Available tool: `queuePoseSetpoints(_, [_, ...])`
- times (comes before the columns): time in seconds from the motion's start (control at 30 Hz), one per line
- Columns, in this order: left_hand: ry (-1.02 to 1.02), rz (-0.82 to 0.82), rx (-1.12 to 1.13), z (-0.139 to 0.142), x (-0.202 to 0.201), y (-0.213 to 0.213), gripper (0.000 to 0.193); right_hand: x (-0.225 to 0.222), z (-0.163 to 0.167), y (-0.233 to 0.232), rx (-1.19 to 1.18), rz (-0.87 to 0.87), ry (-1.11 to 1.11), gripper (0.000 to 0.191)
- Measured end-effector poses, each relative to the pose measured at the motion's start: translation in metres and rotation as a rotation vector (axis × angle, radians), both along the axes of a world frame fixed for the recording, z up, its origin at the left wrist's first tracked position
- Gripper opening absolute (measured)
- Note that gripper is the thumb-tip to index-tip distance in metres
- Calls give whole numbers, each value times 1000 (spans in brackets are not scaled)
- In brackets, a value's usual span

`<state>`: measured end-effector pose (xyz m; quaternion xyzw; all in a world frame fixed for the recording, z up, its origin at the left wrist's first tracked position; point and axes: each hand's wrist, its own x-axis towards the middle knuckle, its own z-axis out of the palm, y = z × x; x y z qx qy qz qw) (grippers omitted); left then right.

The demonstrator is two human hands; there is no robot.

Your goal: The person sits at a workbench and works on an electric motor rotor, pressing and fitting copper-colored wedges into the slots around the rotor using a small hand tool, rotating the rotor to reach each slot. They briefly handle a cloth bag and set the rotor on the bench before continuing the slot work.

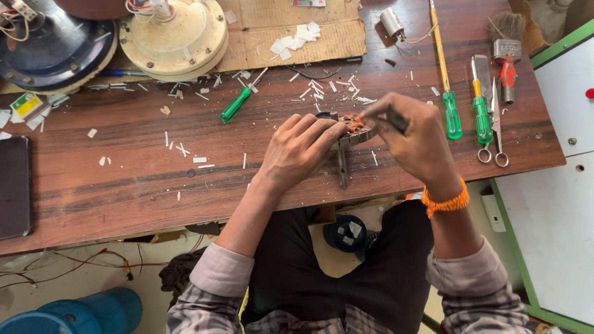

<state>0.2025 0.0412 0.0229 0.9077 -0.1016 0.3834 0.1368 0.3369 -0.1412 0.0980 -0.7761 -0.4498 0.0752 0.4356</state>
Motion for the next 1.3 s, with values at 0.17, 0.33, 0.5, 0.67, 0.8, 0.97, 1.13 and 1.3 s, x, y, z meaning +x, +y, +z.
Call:
queuePoseSetpoints(0.17, [-10, 0, -22, -1, -1, -1, 48, 22, 5, 31, -5, 69, -147, 9])
queuePoseSetpoints(0.33, [-9, -74, -256, -4, 2, 1, 43, 32, 0, 51, -67, 140, -267, 12])
queuePoseSetpoints(0.5, [437, 21, -1022, 1, 29, 11, 63, 28, 1, 55, -129, 123, -485, 16])
queuePoseSetpoints(0.67, [620, -97, -940, 4, 48, 27, 51, 18, 11, 56, -123, 114, -509, 17])
queuePoseSetpoints(0.8, [691, -352, -917, 3, 42, 46, 25, -1, 20, 43, -153, 149, -296, 16])
queuePoseSetpoints(0.97, [460, -447, -653, 5, 41, 56, 22, -36, 15, 10, -84, 122, -207, 14])
queuePoseSetpoints(1.13, [490, -447, -690, 12, 39, 52, 20, -54, -23, -4, -199, -16, -111, 12])
queuePoseSetpoints(1.3, [558, -362, -746, 30, 26, 42, 26, -60, -72, -12, 16, 6, -69, 8])
